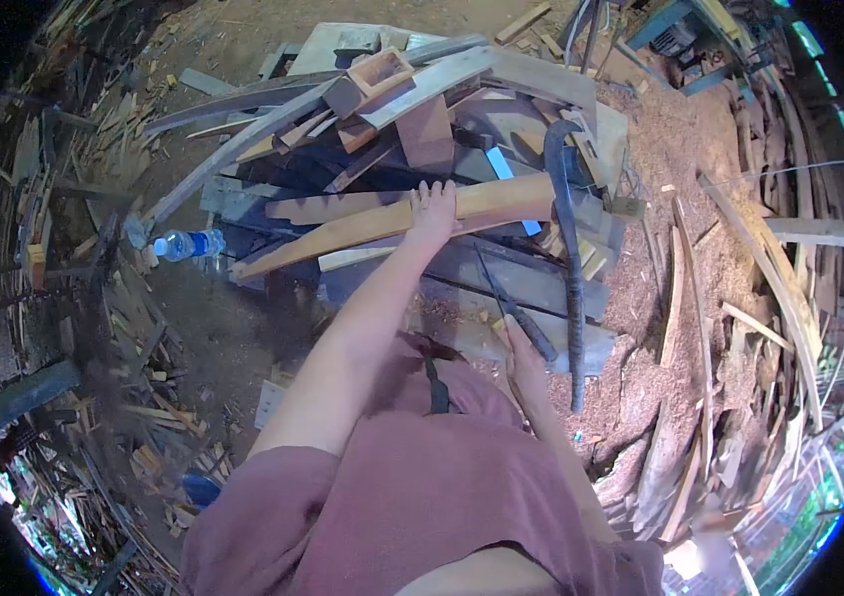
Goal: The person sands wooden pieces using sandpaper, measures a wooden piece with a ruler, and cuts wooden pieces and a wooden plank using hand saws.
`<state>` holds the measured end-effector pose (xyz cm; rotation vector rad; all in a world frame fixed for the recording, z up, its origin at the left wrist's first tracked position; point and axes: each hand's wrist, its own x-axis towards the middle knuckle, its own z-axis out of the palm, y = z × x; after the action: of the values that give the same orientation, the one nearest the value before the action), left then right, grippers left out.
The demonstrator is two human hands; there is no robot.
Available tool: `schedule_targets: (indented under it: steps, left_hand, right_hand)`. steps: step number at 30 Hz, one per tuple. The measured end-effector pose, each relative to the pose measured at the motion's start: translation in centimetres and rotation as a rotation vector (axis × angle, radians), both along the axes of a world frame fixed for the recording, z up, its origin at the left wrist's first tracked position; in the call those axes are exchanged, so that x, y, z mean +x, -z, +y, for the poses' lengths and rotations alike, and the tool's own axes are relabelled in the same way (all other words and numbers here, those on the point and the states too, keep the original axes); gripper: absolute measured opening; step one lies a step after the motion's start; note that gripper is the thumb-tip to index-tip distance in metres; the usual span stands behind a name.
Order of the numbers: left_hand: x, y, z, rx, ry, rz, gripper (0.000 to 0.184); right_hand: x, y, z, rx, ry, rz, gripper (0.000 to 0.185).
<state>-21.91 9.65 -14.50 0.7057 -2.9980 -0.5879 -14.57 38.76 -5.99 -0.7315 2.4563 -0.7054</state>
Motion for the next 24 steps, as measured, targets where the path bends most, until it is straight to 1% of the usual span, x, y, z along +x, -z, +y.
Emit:
schedule_targets:
  steps: [1, 2, 4, 5, 7, 8, 10, 11, 13, 14, 16, 17, 19, 22, 24]
  left_hand:
    - [0.4, 0.1, -0.1, -0.003, 0.011, 0.094, 0.075]
    - [0.9, -0.6, -0.4, 0.004, 0.003, 0.103, 0.075]
    - [2.9, -1.8, -0.6, -0.156, -0.065, 0.044, 0.083]
    - [3.5, -2.1, -0.7, -0.153, -0.069, 0.037, 0.083]
    - [4.4, -2.3, -1.2, -0.115, -0.099, -0.067, 0.063]
    - [4.5, -1.9, -1.4, -0.116, -0.099, -0.072, 0.063]
    - [4.3, -1.0, -1.6, -0.160, -0.095, -0.002, 0.040]
    - [4.2, -1.0, -1.7, -0.155, -0.099, -0.006, 0.040]
    - [4.6, -1.0, -1.7, -0.230, -0.068, 0.082, 0.030]
    - [4.8, -0.9, -1.6, -0.230, -0.070, 0.071, 0.030]
    - [4.6, -0.9, -1.8, -0.244, -0.051, 0.078, 0.032]
    - [4.6, -1.0, -2.0, -0.243, -0.044, 0.080, 0.032]
    - [4.6, -0.9, -1.9, -0.229, -0.057, 0.048, 0.057]
    - [4.7, -0.1, -2.0, -0.273, -0.053, 0.094, 0.059]
    - [4.8, -0.4, -2.0, -0.243, -0.048, 0.074, 0.057]
  right_hand:
    - [-0.1, -0.2, 0.2, 0.016, -0.018, 0.035, 0.056]
    - [-0.1, -0.6, 0.1, 0.032, -0.036, 0.070, 0.056]
    - [0.0, -1.5, -1.8, -0.066, 0.045, 0.020, 0.057]
    - [0.1, -2.1, -2.9, -0.097, 0.072, -0.001, 0.058]
    - [-1.1, -2.8, -6.5, 0.083, 0.000, -0.096, 0.059]
    - [-1.3, -2.8, -8.0, 0.083, 0.000, -0.101, 0.059]
    - [-2.0, -2.5, -10.5, 0.218, -0.062, -0.083, 0.062]
    - [-2.7, -1.1, -11.2, 0.223, -0.067, -0.086, 0.062]
    - [-3.2, 3.1, -11.9, -0.129, -0.077, 0.147, 0.064]
    - [-3.2, 3.5, -12.3, -0.129, -0.079, 0.135, 0.064]
    - [-3.5, 4.0, -12.8, 0.024, -0.063, 0.079, 0.066]
    - [-3.1, 4.0, -12.3, 0.025, -0.055, 0.081, 0.066]
    - [-1.5, 3.6, -10.5, -0.006, -0.044, 0.098, 0.065]
    - [0.0, 3.6, -9.3, -0.016, -0.002, 0.143, 0.065]
    - [-1.3, 2.0, -12.0, 0.043, -0.003, 0.091, 0.065]
